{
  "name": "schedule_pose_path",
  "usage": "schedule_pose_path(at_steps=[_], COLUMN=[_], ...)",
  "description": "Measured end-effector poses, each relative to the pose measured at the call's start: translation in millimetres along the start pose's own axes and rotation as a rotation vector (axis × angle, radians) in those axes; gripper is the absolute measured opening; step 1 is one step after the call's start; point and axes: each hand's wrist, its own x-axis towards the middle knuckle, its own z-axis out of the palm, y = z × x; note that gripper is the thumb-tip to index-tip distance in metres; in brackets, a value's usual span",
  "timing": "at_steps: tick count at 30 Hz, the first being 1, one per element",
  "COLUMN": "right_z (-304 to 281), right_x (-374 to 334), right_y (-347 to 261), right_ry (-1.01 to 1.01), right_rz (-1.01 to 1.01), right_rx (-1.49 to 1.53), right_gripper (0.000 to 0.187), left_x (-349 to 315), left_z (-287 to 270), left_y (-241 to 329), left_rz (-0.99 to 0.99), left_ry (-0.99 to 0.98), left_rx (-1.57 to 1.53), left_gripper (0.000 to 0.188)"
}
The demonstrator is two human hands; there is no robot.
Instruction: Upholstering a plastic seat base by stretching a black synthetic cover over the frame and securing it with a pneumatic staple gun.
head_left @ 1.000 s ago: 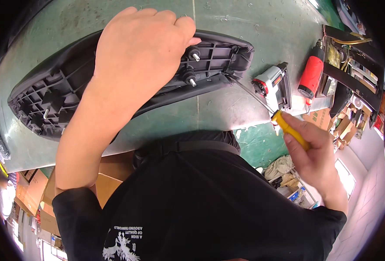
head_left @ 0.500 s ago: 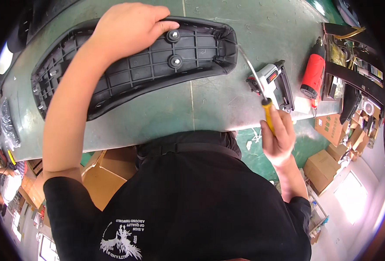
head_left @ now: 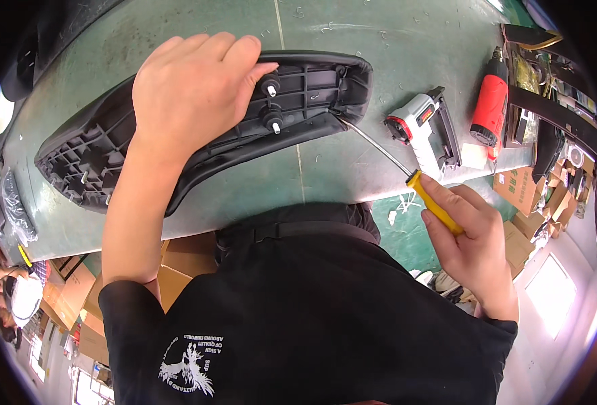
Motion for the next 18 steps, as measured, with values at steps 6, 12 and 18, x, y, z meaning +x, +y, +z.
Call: schedule_pose_path(at_steps=[6, 12, 18], right_z=[-11, -20, -32], right_x=[18, 27, 40], right_y=[-18, -29, -24], right_ry=[-0.046, -0.095, -0.151], right_rz=[0.023, 0.047, 0.102], right_rx=[-0.078, -0.097, -0.022], right_gripper=[0.048, 0.049, 0.05], left_x=[-5, -6, -3], left_z=[2, -1, 6], left_y=[5, -9, -10], left_rz=[-0.045, -0.035, -0.056], left_ry=[0.027, -0.074, -0.08], left_rx=[-0.033, -0.097, -0.151], left_gripper=[0.03, 0.026, 0.026])
